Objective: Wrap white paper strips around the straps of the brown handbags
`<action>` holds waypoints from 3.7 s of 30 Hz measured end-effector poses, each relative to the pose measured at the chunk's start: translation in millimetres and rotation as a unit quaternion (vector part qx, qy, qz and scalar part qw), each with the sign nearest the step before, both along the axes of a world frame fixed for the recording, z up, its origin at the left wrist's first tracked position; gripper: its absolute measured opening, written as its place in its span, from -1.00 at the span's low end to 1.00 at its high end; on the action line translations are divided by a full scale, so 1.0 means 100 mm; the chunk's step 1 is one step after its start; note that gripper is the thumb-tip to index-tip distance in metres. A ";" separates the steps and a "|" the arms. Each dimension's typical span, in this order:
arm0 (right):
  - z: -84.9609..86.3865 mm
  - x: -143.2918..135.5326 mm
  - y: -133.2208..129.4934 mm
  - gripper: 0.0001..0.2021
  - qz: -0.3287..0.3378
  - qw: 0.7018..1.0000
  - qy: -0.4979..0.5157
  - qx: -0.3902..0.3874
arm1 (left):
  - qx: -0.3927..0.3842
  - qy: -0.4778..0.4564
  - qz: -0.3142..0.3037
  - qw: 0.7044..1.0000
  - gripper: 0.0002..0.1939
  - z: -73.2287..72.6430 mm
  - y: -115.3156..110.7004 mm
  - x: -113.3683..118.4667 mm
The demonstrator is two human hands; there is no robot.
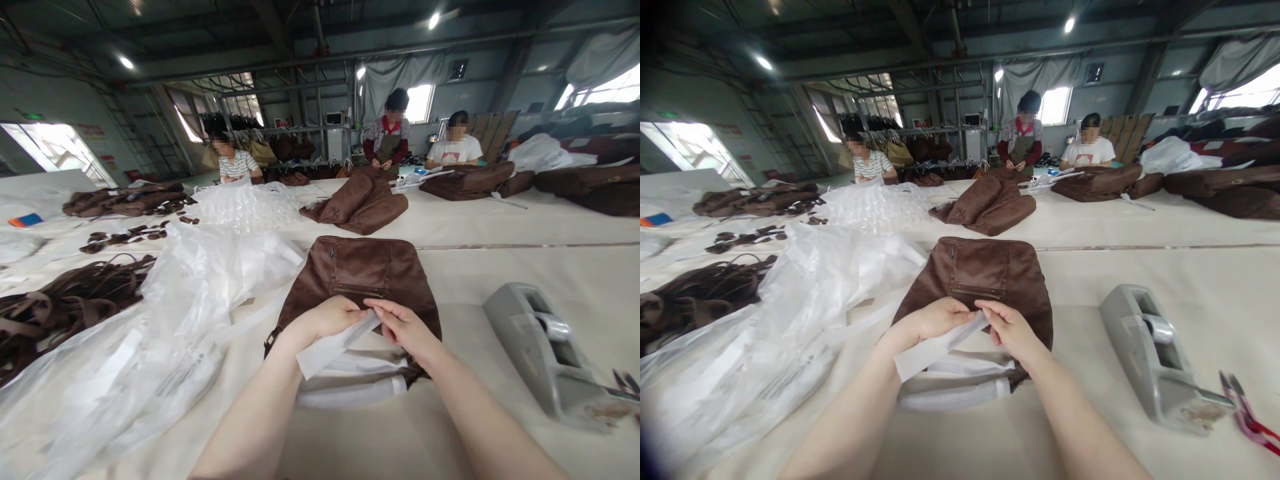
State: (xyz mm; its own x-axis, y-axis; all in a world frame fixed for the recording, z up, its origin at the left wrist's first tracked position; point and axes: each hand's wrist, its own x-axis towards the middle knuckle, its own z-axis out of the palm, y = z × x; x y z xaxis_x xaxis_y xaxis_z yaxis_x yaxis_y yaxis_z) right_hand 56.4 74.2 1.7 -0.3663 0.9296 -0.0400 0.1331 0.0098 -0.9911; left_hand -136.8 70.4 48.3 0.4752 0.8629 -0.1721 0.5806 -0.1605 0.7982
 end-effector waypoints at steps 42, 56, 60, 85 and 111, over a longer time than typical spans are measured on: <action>-0.35 0.16 0.34 -0.76 -0.094 0.981 -0.167 0.037 | 0.112 0.141 0.149 0.972 -0.53 -0.57 0.36 0.29; -0.31 0.09 0.45 -0.87 -0.108 0.985 -0.044 -0.126 | 0.050 0.097 0.210 0.972 -0.48 -0.78 0.56 0.39; -0.32 0.01 0.52 -0.80 -0.095 0.984 -0.040 -0.142 | 0.027 -0.023 0.230 0.973 -0.61 -0.83 0.55 0.37; -0.38 -0.20 0.60 -0.94 -0.117 0.984 0.011 -0.133 | 0.212 0.128 0.249 0.936 -0.82 -0.63 0.37 0.41; -0.43 -0.13 0.57 -0.70 -0.102 0.992 0.052 -0.059 | -0.192 -0.209 0.164 0.945 -0.59 -0.67 0.44 0.28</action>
State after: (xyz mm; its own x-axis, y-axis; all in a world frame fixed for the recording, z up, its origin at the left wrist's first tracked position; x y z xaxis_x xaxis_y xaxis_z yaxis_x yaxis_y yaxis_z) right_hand 43.6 131.1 -40.9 -0.1785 0.9759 -0.1253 0.0177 -0.1242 -0.9921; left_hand -108.5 114.3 -18.5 0.2894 0.8879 -0.3577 0.1694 0.3203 0.9320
